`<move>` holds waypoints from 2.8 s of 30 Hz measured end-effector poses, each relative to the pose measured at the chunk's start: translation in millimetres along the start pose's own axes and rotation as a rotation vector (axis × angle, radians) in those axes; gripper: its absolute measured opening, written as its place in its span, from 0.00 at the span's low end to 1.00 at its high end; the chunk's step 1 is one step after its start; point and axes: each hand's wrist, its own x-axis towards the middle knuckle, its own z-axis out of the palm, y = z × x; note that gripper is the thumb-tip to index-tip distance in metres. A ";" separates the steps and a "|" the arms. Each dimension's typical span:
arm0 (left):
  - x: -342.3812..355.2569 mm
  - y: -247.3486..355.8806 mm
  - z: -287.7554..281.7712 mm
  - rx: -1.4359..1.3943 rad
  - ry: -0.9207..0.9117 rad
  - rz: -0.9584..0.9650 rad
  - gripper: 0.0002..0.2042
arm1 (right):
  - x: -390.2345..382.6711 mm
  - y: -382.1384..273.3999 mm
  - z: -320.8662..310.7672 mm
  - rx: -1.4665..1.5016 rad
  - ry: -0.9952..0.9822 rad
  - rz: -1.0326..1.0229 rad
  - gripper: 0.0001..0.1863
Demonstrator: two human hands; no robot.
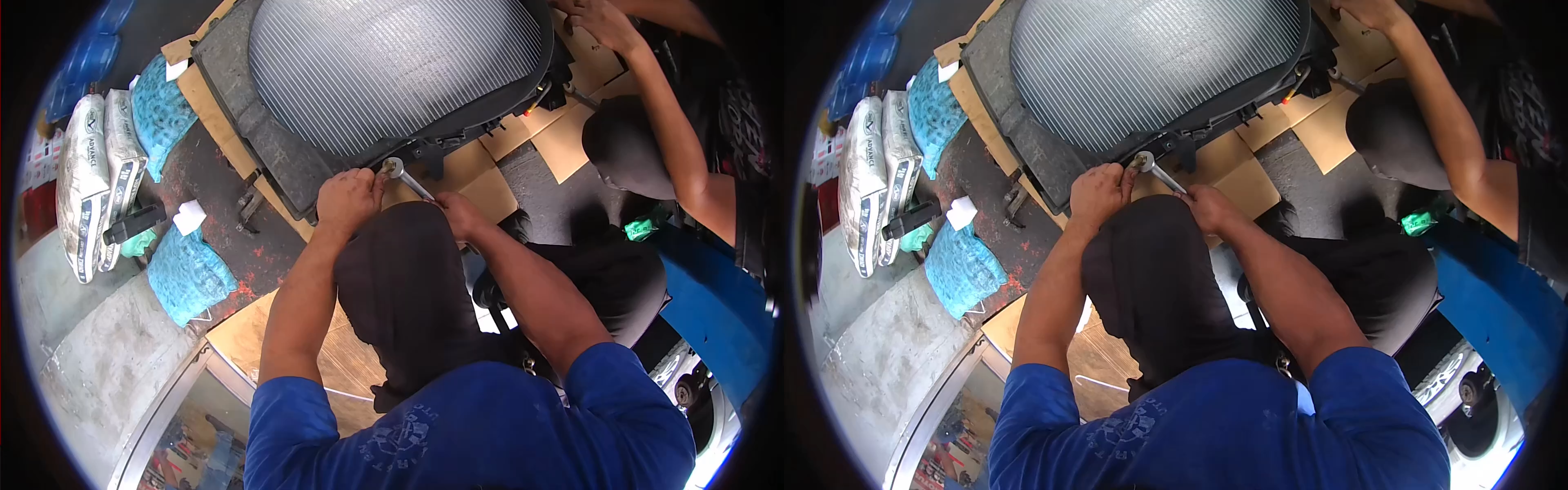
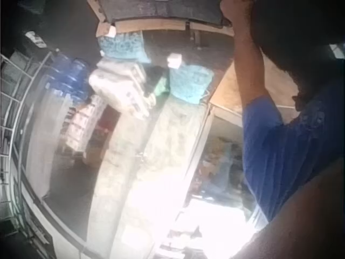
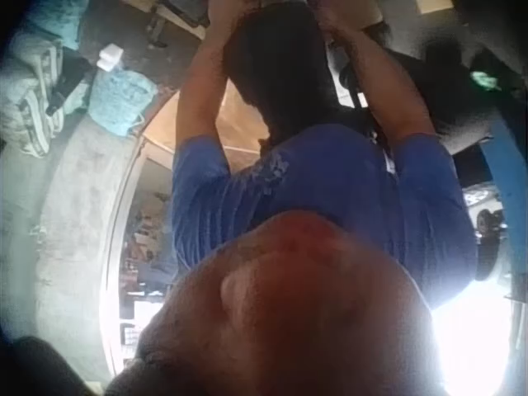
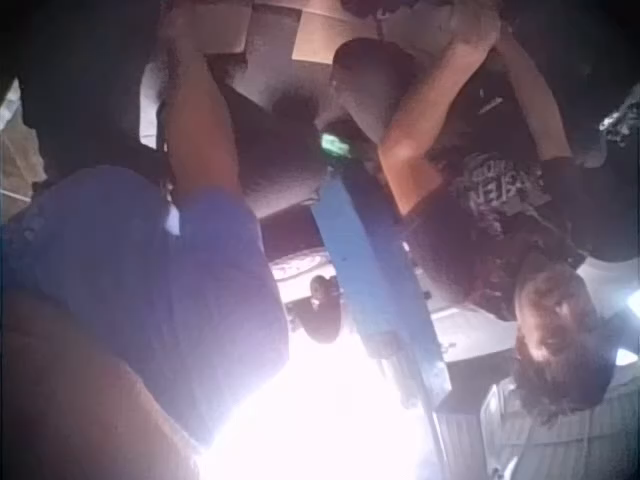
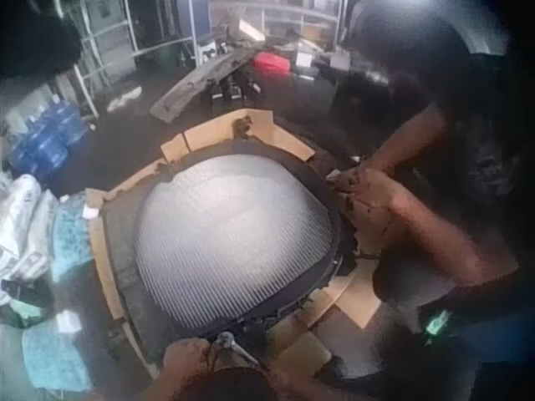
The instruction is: Repairing or assembling components on a vehicle radiator using hand tools.
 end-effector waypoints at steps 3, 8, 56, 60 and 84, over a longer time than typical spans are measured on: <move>1.3 1.3 2.1 0.006 0.016 0.017 0.17 | 4.2 11.4 5.4 0.100 -0.008 0.011 0.27; -1.5 -2.7 5.1 0.021 0.025 0.013 0.17 | 3.3 11.0 10.9 0.037 0.073 -0.089 0.26; -1.7 5.3 4.4 0.010 -0.049 -0.120 0.17 | -17.2 -39.7 -58.9 -0.525 0.044 -0.164 0.15; -0.1 8.7 8.0 0.010 -0.026 -0.130 0.17 | -13.7 -31.7 -60.0 -0.494 0.013 -0.218 0.15; 2.1 22.4 18.1 0.187 -0.043 -0.226 0.18 | -18.9 -2.1 -54.0 -0.473 -0.038 -0.103 0.10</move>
